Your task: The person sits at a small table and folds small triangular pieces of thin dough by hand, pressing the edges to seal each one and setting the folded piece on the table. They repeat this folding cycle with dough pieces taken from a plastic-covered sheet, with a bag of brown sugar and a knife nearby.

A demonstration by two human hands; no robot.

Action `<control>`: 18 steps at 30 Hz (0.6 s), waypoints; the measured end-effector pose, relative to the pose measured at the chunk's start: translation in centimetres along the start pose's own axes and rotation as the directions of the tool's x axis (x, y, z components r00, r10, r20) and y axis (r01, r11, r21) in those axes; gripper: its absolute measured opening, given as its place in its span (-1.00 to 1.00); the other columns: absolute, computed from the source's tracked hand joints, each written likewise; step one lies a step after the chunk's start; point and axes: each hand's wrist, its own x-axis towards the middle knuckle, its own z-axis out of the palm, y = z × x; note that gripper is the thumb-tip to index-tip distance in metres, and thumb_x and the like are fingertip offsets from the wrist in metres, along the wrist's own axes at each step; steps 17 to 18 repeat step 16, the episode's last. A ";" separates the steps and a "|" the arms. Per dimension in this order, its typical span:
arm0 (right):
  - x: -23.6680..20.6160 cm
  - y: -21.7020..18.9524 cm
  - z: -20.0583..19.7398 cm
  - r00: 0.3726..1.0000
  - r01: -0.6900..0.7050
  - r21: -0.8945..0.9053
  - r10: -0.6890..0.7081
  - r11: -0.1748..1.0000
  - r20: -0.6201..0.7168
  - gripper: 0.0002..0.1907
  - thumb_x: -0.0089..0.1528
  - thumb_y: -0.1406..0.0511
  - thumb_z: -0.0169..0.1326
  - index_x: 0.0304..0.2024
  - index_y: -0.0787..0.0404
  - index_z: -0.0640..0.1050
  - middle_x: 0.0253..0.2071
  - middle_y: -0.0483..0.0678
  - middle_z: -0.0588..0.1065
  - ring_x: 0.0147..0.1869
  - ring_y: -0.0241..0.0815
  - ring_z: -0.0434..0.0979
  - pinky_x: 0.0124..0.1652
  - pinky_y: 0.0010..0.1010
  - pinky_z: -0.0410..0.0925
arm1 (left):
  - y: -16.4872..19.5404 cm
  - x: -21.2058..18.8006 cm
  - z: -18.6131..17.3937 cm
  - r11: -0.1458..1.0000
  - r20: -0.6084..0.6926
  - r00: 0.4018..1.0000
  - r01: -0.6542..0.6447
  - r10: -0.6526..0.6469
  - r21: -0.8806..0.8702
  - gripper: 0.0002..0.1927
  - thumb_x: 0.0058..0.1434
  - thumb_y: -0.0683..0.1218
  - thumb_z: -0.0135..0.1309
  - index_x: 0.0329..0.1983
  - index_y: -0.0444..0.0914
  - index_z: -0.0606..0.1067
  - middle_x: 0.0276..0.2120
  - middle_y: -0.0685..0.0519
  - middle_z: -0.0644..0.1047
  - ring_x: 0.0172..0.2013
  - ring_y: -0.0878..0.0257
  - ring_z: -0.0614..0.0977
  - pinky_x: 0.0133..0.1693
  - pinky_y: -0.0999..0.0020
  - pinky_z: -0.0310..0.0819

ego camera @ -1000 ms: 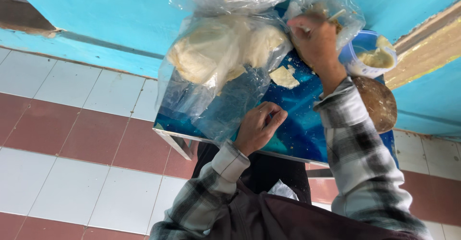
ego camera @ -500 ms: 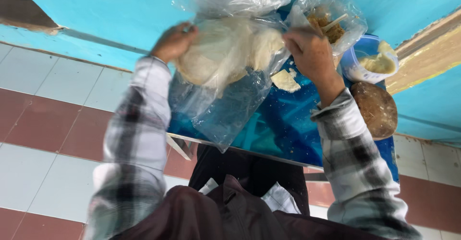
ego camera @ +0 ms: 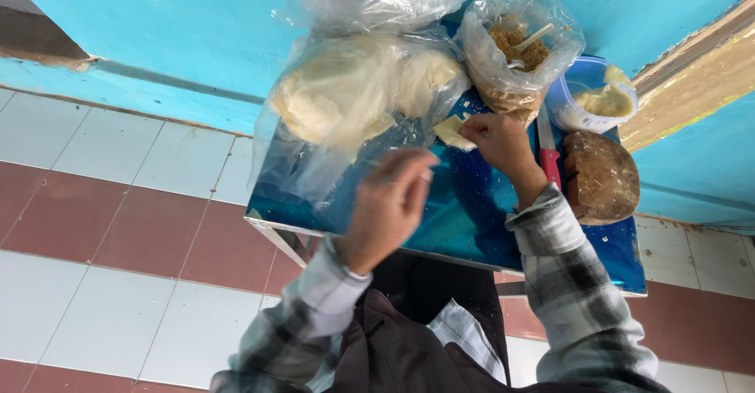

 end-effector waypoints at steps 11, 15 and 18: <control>-1.3 -1.1 0.7 0.982 0.120 -0.121 -0.136 0.985 -0.131 -0.89 0.30 0.22 0.23 -0.27 0.09 0.65 -0.19 -0.11 0.56 -0.18 -0.01 0.62 -0.22 -0.19 0.44 | -4.6 0.2 10.1 0.919 0.123 0.992 -0.055 0.007 0.389 -0.65 0.19 -0.29 0.02 0.07 -0.36 0.47 0.02 -0.16 0.52 0.04 -0.17 0.53 0.05 0.01 0.43; -1.2 -0.6 1.1 0.988 0.122 -0.137 -0.133 0.983 -0.072 -0.80 0.21 0.16 0.29 -0.18 0.07 0.65 -0.18 -0.12 0.57 -0.18 -0.06 0.64 -0.25 -0.21 0.44 | -5.4 -0.1 11.0 0.918 0.155 0.985 0.011 -0.079 0.397 -0.59 0.19 -0.29 0.02 0.13 -0.36 0.44 0.09 -0.17 0.48 0.11 -0.17 0.51 0.13 0.05 0.42; -1.0 -0.6 1.3 0.998 0.028 -0.147 -0.035 0.989 -0.047 -0.85 0.27 0.14 0.29 -0.18 0.00 0.64 -0.14 -0.17 0.58 -0.15 -0.14 0.65 -0.19 -0.24 0.46 | -5.6 -0.1 11.0 0.919 0.168 0.980 0.030 -0.104 0.392 -0.61 0.23 -0.29 0.02 0.15 -0.35 0.44 0.11 -0.16 0.48 0.12 -0.16 0.50 0.16 0.06 0.42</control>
